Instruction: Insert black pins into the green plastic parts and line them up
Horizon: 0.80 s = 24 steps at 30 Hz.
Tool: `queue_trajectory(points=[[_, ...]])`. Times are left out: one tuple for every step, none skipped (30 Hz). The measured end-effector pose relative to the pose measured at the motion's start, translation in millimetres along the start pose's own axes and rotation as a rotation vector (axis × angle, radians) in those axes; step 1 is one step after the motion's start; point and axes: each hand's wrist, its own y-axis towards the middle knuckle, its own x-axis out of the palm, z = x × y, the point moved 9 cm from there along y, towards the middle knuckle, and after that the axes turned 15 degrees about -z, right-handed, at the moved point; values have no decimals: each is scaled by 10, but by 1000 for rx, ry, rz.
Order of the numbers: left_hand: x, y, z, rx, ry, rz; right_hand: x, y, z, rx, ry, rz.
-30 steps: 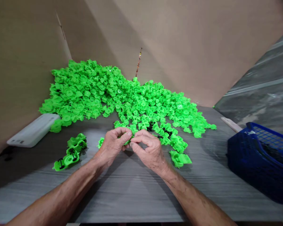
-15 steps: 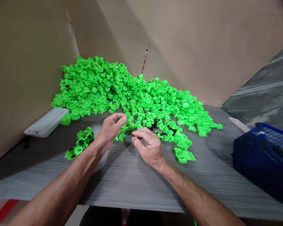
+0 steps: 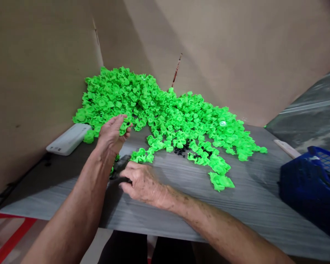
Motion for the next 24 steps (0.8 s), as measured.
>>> queue_trajectory(points=[[-18,9,2,5,-13,9,43,44,-10,29,1,-14],[-34,16,3,8,-24,19,78,84,-13,59,-6,-25],[-42,18,-2,4,-32,28,105,123,-16,85,-19,-30],[-42,18,-11,-6,-37,31,127,160,-20,105,-36,-32],[-35,15,-22,-18,-38,30,144,194,-23,123,-55,-31],[-22,9,-34,-32,-33,24,161,227,-25,138,-74,-31],[-6,2,-48,-46,-23,16,179,258,-26,154,-89,-35],[8,-5,-60,-58,-11,9,197,286,-23,173,-101,-42],[22,-11,-71,-64,2,1,214,311,-18,192,-109,-52],[28,-17,-77,-64,18,1,232,332,-14,210,-116,-65],[25,-21,-81,-61,37,10,246,348,-10,226,-123,-79],[18,-25,-84,-57,56,21,255,358,-8,236,-128,-92],[12,-27,-87,-54,73,31,257,360,-7,240,-131,-100],[12,-28,-90,-53,86,36,250,352,-6,238,-133,-103],[20,-29,-94,-53,91,32,231,333,-5,228,-132,-98],[34,-31,-101,-55,86,25,199,300,-4,210,-129,-84],[59,-36,-110,-59,72,10,153,252,-4,181,-118,-61],[88,-46,-122,-65,52,-4,90,187,0,145,-96,-26],[117,-61,-138,-73,30,-13,8,104,12,105,-56,23],[147,-81,-159,-84,9,-18,-91,5,43,66,9,85],[177,-105,-183,-95,-9,-20,-204,-111,106,42,102,162],[210,-129,-210,-105,-25,-23,-316,-237,211,43,218,242],[247,-153,-238,-114,-38,-32,-405,-358,341,58,345,305],[291,-175,-270,-126,-50,-48,-476,-475,487,84,475,362]])
